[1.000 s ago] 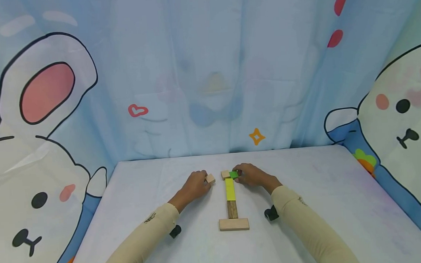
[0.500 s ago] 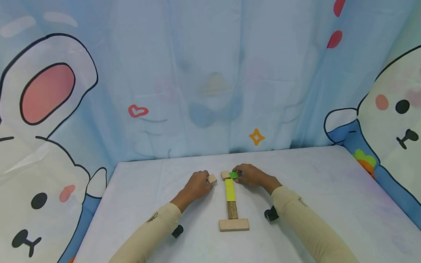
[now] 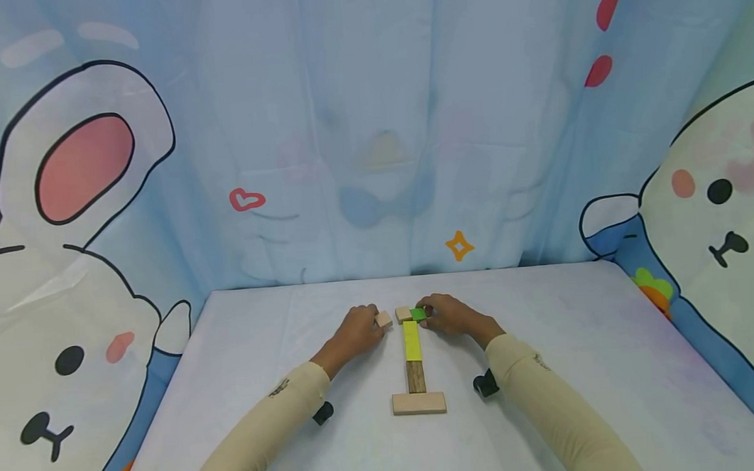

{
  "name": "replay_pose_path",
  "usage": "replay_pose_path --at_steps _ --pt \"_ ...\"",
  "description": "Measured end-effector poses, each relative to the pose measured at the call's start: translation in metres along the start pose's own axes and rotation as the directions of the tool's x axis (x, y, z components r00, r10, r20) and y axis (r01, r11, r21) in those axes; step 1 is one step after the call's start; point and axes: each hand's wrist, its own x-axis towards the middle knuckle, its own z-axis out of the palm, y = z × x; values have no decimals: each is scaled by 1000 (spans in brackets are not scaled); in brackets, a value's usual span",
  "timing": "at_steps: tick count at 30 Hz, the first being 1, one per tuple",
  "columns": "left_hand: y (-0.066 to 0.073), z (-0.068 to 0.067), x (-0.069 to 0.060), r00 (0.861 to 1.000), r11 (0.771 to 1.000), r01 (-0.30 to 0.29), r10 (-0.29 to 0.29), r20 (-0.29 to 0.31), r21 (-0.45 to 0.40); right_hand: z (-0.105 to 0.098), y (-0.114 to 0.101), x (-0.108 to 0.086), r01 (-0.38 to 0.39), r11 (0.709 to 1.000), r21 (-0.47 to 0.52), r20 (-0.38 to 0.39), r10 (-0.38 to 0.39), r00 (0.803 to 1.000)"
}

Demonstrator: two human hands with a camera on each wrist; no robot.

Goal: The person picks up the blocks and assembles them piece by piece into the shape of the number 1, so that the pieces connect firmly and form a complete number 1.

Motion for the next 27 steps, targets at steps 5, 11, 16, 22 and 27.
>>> replay_pose_path --at_steps 5,11,16,22,27 --pt "2 1 2 1000 1000 3 -3 -5 6 -1 -1 -1 6 1000 3 -1 -6 1000" --pt "3 2 4 1000 1000 3 -3 2 2 -1 -2 -2 16 1000 0 -8 -16 1000" --pt "4 2 4 1000 1000 -2 2 -2 -2 0 -1 -1 8 1000 -2 -10 -8 1000" --pt "5 4 5 1000 1000 -11 11 -7 -7 0 -1 -1 13 1000 -14 -8 -14 1000" --pt "4 7 7 999 1000 -27 27 -21 -5 -2 -2 -3 22 1000 -10 -4 -22 1000"
